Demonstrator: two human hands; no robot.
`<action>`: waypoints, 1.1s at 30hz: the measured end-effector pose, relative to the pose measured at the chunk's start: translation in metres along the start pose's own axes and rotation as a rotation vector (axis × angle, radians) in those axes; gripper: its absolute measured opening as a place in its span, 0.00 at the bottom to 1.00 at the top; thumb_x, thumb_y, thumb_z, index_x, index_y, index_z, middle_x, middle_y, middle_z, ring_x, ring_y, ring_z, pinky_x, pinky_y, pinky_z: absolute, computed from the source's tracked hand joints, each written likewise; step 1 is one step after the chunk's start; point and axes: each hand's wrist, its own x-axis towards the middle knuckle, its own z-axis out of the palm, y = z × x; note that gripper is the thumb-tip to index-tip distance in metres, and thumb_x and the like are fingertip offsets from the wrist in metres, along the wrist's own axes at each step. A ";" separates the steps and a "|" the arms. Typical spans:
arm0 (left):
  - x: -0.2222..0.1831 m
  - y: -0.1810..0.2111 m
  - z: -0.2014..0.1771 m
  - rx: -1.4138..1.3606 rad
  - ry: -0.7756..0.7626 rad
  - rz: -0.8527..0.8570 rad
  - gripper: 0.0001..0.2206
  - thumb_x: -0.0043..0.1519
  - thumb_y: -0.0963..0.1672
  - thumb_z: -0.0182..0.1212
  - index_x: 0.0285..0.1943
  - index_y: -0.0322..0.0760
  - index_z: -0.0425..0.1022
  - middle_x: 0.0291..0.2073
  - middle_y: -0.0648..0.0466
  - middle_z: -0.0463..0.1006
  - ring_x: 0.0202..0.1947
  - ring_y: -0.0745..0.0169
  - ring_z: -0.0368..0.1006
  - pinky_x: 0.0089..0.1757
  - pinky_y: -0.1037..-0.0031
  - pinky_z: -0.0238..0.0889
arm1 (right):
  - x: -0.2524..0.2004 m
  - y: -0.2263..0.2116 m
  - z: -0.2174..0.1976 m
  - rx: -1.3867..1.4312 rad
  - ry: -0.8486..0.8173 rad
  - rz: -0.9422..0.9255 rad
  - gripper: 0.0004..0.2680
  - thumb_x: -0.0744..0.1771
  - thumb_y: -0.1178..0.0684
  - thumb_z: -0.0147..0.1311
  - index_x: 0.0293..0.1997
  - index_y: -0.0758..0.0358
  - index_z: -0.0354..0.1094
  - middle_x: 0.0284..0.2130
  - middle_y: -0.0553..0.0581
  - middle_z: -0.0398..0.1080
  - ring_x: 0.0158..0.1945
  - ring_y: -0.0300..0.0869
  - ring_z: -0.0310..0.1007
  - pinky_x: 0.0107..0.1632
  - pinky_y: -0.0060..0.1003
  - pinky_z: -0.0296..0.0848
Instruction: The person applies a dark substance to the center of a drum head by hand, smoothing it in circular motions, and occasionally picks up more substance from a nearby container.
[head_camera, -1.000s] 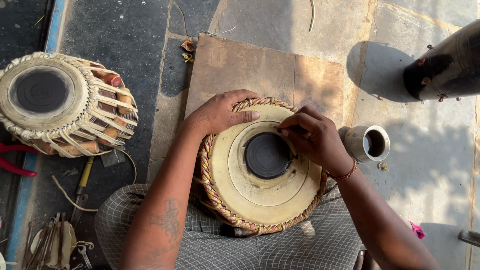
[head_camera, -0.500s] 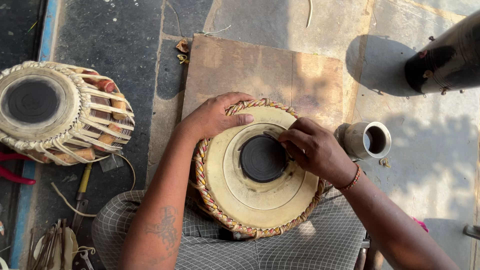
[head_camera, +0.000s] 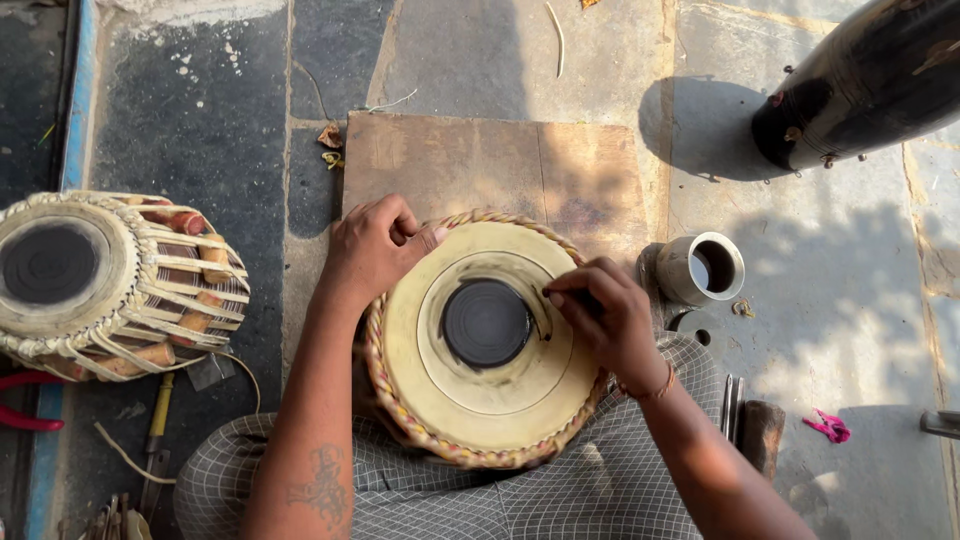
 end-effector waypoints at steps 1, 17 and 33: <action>0.001 0.000 -0.001 0.061 0.032 -0.015 0.26 0.59 0.61 0.63 0.47 0.39 0.76 0.38 0.51 0.83 0.46 0.59 0.81 0.53 0.63 0.73 | 0.013 0.006 -0.004 0.044 -0.061 0.002 0.05 0.65 0.59 0.63 0.42 0.61 0.75 0.36 0.54 0.72 0.35 0.43 0.76 0.38 0.37 0.74; 0.017 -0.004 0.016 -0.373 -0.189 0.281 0.26 0.59 0.57 0.61 0.65 0.50 0.74 0.62 0.50 0.75 0.64 0.51 0.70 0.60 0.61 0.62 | 0.071 -0.010 0.021 -0.087 -0.372 -0.185 0.06 0.65 0.56 0.63 0.44 0.56 0.76 0.37 0.54 0.73 0.37 0.46 0.78 0.38 0.40 0.76; 0.015 -0.007 0.016 -0.411 -0.184 0.299 0.25 0.59 0.56 0.62 0.63 0.49 0.76 0.62 0.50 0.76 0.64 0.51 0.69 0.61 0.61 0.61 | -0.002 -0.023 0.001 -0.159 -0.333 -0.123 0.06 0.64 0.58 0.63 0.42 0.59 0.74 0.34 0.56 0.70 0.36 0.49 0.75 0.38 0.43 0.75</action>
